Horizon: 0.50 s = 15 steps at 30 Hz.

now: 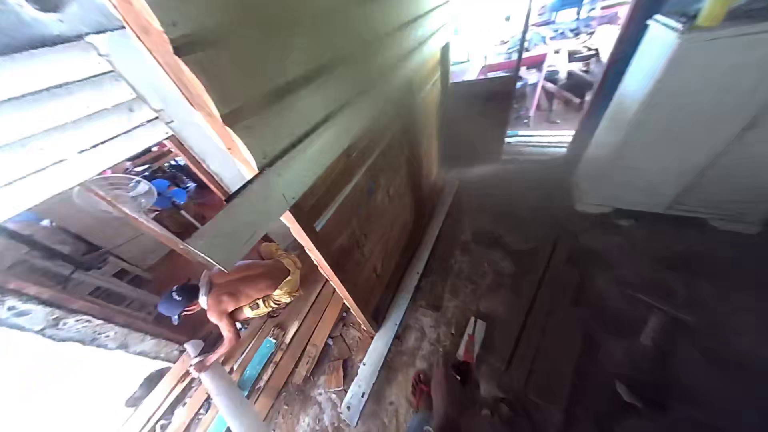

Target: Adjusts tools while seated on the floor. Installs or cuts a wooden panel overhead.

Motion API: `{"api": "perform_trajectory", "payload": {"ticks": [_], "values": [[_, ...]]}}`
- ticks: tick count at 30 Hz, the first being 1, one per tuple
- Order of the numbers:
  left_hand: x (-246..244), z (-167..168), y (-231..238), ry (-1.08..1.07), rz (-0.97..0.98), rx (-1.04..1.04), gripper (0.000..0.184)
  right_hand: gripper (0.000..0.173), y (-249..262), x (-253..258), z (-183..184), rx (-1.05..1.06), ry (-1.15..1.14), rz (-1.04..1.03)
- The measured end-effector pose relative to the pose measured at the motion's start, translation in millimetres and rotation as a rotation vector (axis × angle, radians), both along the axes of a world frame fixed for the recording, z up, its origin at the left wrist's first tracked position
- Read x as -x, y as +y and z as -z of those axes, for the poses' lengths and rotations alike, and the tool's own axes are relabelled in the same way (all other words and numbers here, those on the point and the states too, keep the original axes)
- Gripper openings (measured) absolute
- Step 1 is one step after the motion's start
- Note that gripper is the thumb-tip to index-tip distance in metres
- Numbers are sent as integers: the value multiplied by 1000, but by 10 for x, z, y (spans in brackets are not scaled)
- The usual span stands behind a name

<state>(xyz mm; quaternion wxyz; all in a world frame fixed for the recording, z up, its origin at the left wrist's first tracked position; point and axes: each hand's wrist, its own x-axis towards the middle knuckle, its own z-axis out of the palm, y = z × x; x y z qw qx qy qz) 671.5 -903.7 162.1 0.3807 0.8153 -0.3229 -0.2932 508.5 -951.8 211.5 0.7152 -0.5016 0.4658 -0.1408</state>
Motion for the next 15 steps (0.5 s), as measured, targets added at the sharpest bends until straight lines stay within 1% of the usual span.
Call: {"api": "perform_trajectory", "payload": {"ticks": [1,2,3,4,7,9,11,13,14,15], "values": [[-148,-58,-161,-63,33,48,42,46,-199,-102,544,143,-393,-122],[-302,-158,-302,-120,67,112,43,53,-360,-350,729,164,-494,-118],[-455,-304,-423,-186,98,201,41,56,-466,-631,622,156,-496,-56],[-611,-445,-542,-262,122,322,39,58,-560,-900,398,176,-507,-8],[-1134,-758,-893,-492,214,832,39,63,-734,-1564,-310,314,-617,126],[-1463,-980,-1078,-598,265,1021,41,50,-845,-1894,-598,407,-683,180],[-1772,-1200,-1156,-690,302,1108,37,36,-945,-2120,-718,514,-713,153],[-2075,-1438,-1053,-758,385,1119,31,27,-1030,-2256,-738,618,-690,75],[-2203,-1563,-936,-782,409,1085,32,26,-1070,-2309,-736,624,-722,33],[-2320,-1655,-803,-800,383,1045,35,29,-1117,-2358,-732,606,-788,-24]]}}
